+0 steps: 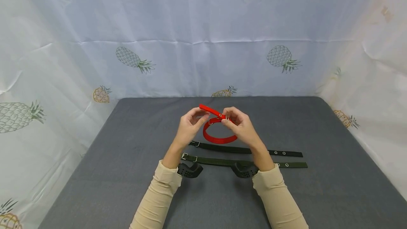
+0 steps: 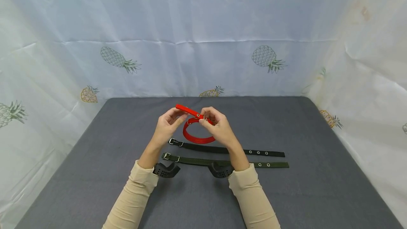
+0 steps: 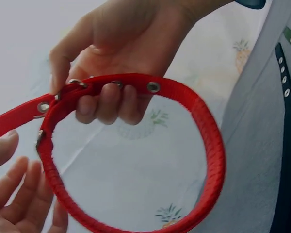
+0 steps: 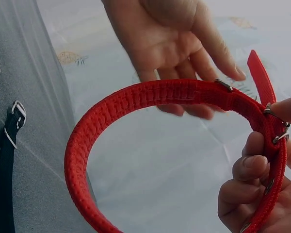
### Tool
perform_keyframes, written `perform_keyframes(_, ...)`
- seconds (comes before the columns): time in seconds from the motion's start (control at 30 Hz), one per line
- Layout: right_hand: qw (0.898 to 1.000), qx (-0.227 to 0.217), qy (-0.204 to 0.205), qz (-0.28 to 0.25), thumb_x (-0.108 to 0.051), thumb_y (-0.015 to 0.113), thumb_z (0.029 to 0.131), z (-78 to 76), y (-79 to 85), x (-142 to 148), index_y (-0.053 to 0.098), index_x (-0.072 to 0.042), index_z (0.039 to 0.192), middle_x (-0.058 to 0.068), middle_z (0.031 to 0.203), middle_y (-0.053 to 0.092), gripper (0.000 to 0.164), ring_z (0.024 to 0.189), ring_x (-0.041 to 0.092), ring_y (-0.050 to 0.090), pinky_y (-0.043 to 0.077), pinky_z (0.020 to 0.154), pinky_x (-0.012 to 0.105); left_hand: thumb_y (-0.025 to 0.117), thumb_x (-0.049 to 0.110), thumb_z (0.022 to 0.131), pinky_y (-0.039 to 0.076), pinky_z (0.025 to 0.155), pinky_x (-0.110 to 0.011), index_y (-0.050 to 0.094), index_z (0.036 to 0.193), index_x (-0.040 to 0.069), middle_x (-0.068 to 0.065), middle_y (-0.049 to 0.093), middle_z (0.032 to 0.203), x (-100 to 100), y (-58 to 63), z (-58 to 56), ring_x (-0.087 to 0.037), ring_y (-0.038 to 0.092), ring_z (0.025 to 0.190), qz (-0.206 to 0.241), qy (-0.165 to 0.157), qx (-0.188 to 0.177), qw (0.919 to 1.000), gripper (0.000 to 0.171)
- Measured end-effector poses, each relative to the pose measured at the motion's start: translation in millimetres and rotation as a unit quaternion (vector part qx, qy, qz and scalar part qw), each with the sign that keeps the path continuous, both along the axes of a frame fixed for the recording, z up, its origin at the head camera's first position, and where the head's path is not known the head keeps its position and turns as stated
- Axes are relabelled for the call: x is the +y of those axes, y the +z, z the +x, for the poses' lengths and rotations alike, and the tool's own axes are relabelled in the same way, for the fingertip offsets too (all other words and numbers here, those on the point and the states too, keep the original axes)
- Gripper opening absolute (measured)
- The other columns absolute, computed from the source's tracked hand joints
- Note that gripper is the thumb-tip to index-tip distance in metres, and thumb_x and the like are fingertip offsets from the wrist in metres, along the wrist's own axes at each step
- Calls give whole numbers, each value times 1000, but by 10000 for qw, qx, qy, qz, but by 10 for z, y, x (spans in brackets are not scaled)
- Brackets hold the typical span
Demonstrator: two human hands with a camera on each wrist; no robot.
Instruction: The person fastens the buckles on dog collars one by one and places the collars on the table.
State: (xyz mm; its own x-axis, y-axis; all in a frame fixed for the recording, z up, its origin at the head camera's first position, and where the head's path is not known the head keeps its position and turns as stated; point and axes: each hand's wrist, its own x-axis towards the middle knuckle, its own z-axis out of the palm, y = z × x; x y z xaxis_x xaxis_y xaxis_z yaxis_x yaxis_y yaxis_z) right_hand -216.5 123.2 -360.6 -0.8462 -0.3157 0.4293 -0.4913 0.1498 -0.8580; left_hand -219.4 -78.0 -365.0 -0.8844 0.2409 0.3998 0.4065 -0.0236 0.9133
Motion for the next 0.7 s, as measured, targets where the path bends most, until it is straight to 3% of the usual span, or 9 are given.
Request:
perform_keyframes(0.23,9998,112,138,-78,2,56,92,10,6,1,54,7,106,-8,77,51,15,62,6,47,42,56,23,58,13,97,55,94,-33,58,120,-7,-8,67,108,54,-25,16,-2,64,93,-38,-399,-947,9947,31)
perform_keyframes(0.37,9996,130,236,-83,1,55,93,17,7,-1,54,7,107,-8,78,51,16,63,5,46,41,56,23,59,16,97,55,86,-28,60,118,-8,6,68,93,86,-46,8,-7,63,83,25,-441,-1336,9900,32)
perform_keyframes(0.5,9995,93,300,-95,0,55,94,16,-4,-5,53,8,108,-7,78,50,16,63,6,46,41,57,22,60,16,96,51,74,-19,62,115,-7,12,66,82,123,-65,11,-8,59,76,67,-305,-1544,9875,30)
perform_keyframes(0.7,9994,-22,342,-52,-2,55,95,11,-8,-29,54,7,108,-4,82,51,16,66,6,47,42,59,22,60,14,95,48,70,-19,63,108,-5,11,64,77,155,-76,14,-7,54,70,119,-170,-1612,9867,23)
